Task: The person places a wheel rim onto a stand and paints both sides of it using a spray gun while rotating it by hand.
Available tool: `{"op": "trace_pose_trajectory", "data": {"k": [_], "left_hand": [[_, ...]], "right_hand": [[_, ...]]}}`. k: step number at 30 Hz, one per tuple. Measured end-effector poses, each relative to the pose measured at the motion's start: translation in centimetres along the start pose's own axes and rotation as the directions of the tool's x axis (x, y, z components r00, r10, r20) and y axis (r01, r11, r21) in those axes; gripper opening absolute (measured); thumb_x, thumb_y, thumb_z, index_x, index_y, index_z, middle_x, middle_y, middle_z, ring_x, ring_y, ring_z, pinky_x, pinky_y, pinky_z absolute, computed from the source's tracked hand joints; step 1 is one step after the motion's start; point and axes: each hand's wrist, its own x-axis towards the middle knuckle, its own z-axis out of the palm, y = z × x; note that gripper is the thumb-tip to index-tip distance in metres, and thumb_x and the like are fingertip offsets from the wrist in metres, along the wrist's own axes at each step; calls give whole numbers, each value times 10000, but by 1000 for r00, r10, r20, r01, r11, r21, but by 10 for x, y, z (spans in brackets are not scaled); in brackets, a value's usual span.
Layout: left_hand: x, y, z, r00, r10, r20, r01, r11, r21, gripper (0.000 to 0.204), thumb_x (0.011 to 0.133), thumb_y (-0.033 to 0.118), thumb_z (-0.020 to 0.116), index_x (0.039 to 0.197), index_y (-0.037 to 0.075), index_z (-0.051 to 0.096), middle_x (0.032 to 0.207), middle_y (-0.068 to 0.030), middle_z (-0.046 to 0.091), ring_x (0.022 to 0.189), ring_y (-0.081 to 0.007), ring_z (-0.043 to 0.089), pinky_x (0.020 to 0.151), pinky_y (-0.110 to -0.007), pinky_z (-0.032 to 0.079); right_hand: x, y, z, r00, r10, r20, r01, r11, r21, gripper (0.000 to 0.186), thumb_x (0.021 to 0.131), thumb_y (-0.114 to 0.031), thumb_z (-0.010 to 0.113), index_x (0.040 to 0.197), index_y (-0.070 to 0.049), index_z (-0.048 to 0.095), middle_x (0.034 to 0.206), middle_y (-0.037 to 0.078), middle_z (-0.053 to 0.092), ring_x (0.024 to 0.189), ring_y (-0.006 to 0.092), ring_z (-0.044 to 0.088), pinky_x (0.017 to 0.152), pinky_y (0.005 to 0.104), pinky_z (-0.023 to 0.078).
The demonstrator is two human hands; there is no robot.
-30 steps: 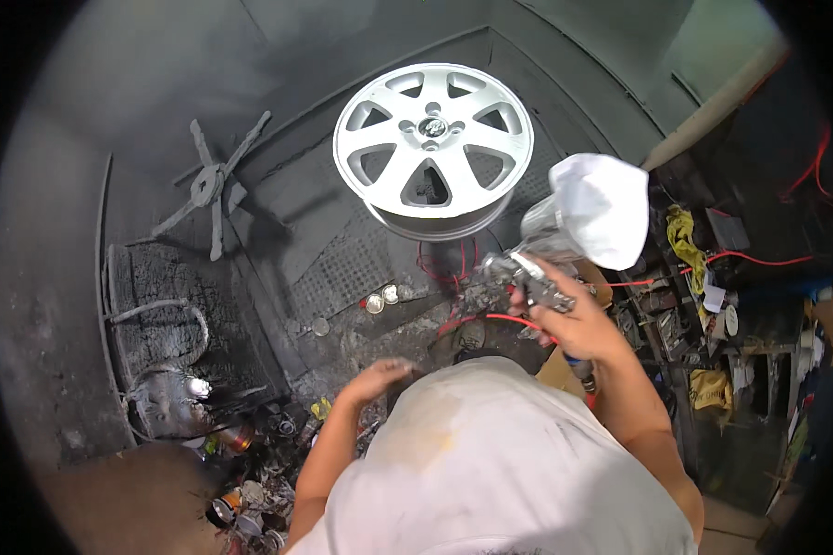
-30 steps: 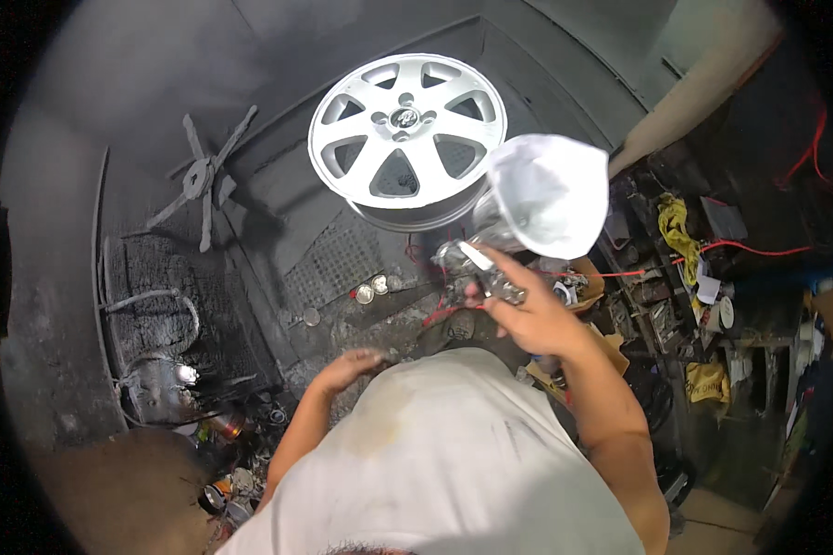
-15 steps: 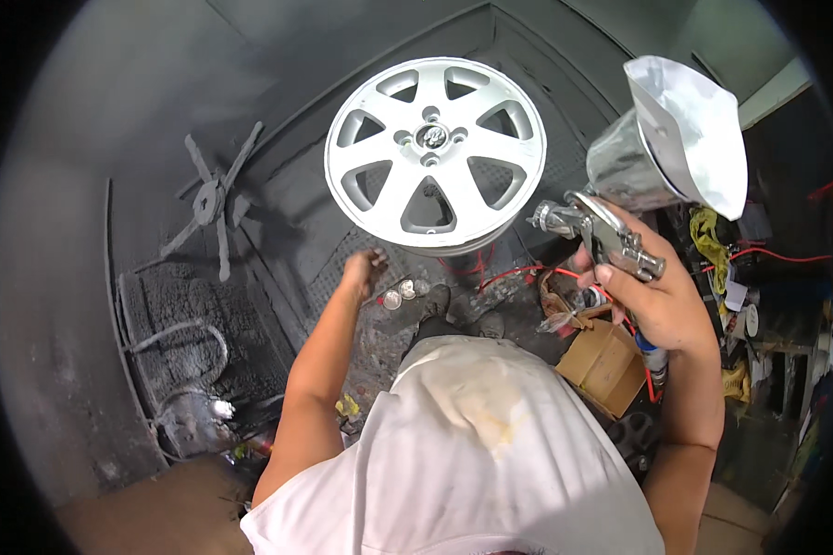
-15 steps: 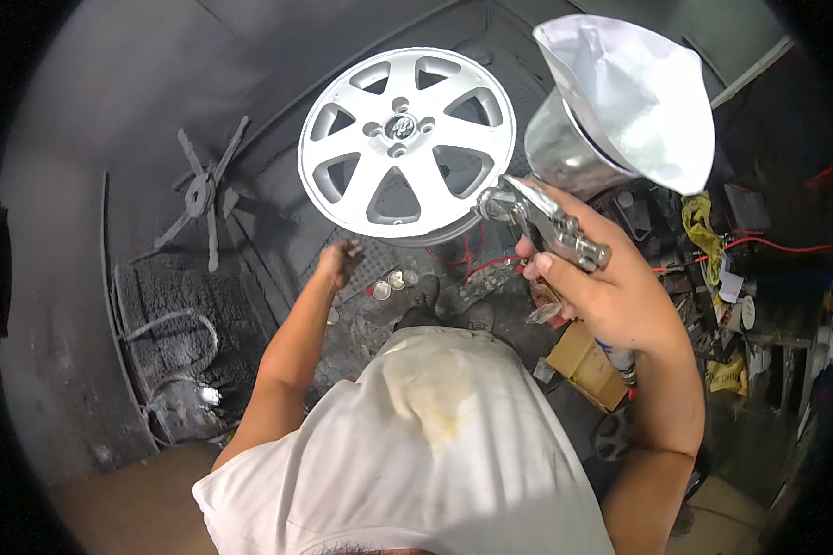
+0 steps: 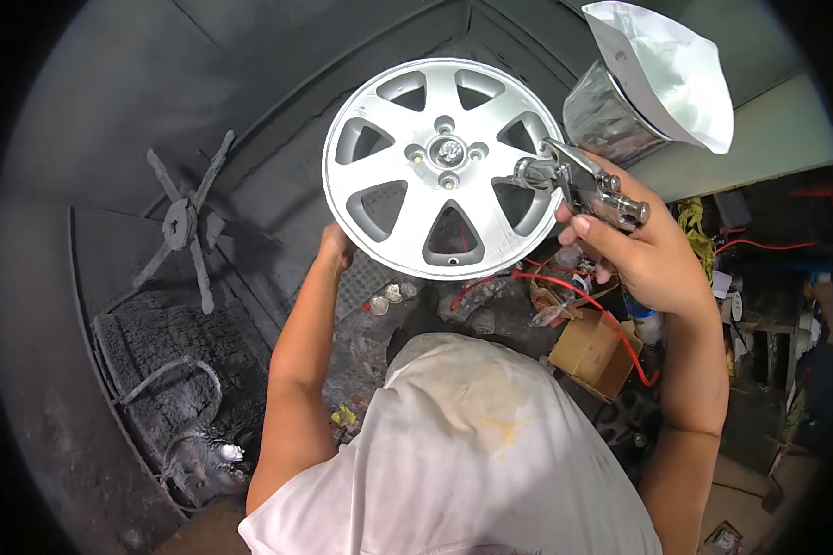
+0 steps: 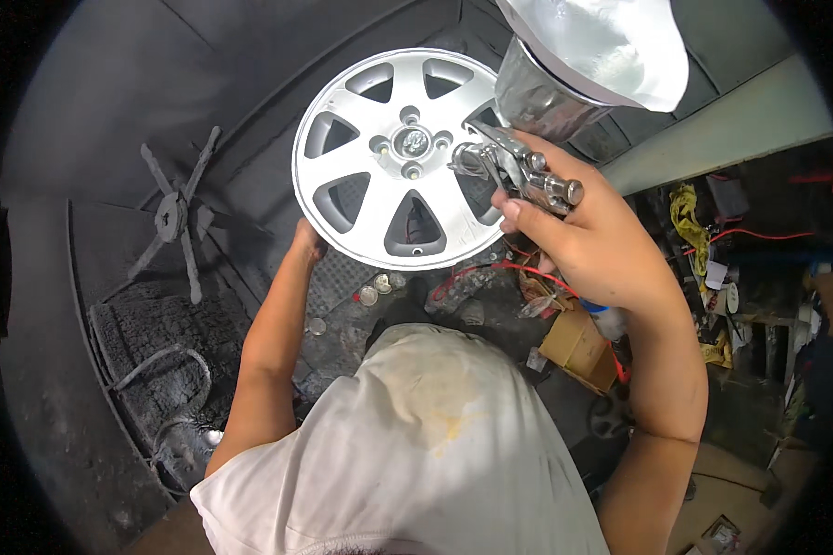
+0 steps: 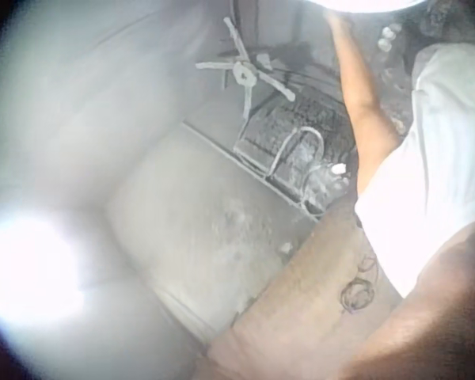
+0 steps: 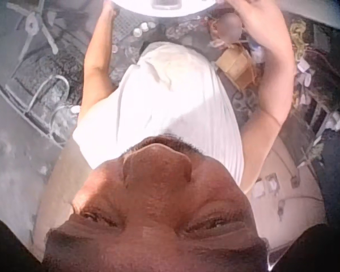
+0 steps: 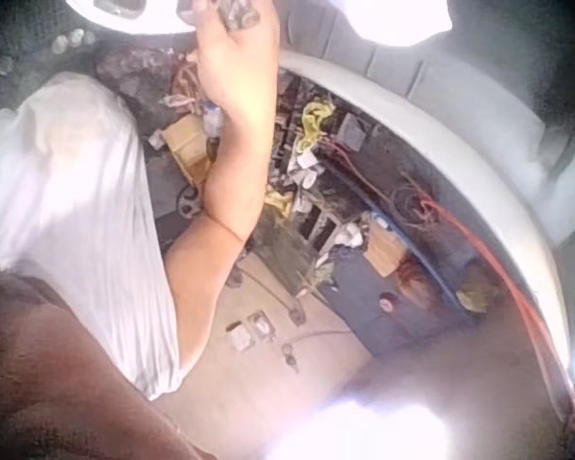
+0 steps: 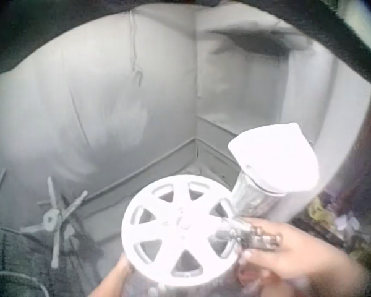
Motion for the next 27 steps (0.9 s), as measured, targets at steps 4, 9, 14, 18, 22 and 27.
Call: {"op": "trace_pose_trajectory", "data": {"k": [4,9,14,18,22,27], "left_hand": [[-3,-3,-8,1000,5,-5,-5,1000,13,395,1008,218,576,1263,-81,613,1180,-192,694,1032,-297,693,923,-431,552],[-6,-18,-10,999,9,35,-12,997,79,376,1014,238,567,1262,-38,624,1146,-174,701,973,-270,711,843,-410,584],[-6,-54,-17,999,-21,27,15,983,185,361,1035,252,532,1284,8,627,1171,-159,702,1002,-251,706,861,-398,585],[-33,-98,10,1000,-19,-11,17,986,-166,389,1051,232,502,1381,36,563,1321,-144,649,1160,-259,649,990,-428,532],[-101,-96,59,996,-78,-53,65,975,-214,456,1058,330,520,1406,37,543,1387,-113,611,1248,-279,602,1054,-453,482],[-99,-125,74,988,-144,-56,117,933,-340,389,1043,290,532,1338,45,595,1309,-108,644,1176,-250,627,963,-410,535]], "right_hand": [[12,-3,1,997,-36,68,37,999,-15,584,984,-137,634,1529,-41,445,1078,44,688,898,74,631,559,205,506],[20,-2,-3,999,-35,2,35,998,-52,565,985,-124,632,1515,-33,460,1029,33,681,858,72,612,558,209,503],[11,4,-23,999,-7,-50,-2,983,-181,629,962,-135,645,1541,-26,424,1009,8,677,807,74,617,531,199,464],[-9,3,-25,995,93,36,-90,992,-91,637,943,-155,661,1527,-20,446,987,11,675,809,78,623,534,198,465],[-18,7,-17,990,65,123,-77,992,95,597,954,-142,646,1500,20,467,1002,35,673,803,92,632,556,195,483],[-29,20,-36,994,-43,-96,47,998,38,588,973,-89,665,1515,9,458,1079,70,672,939,103,630,816,260,533]]}}
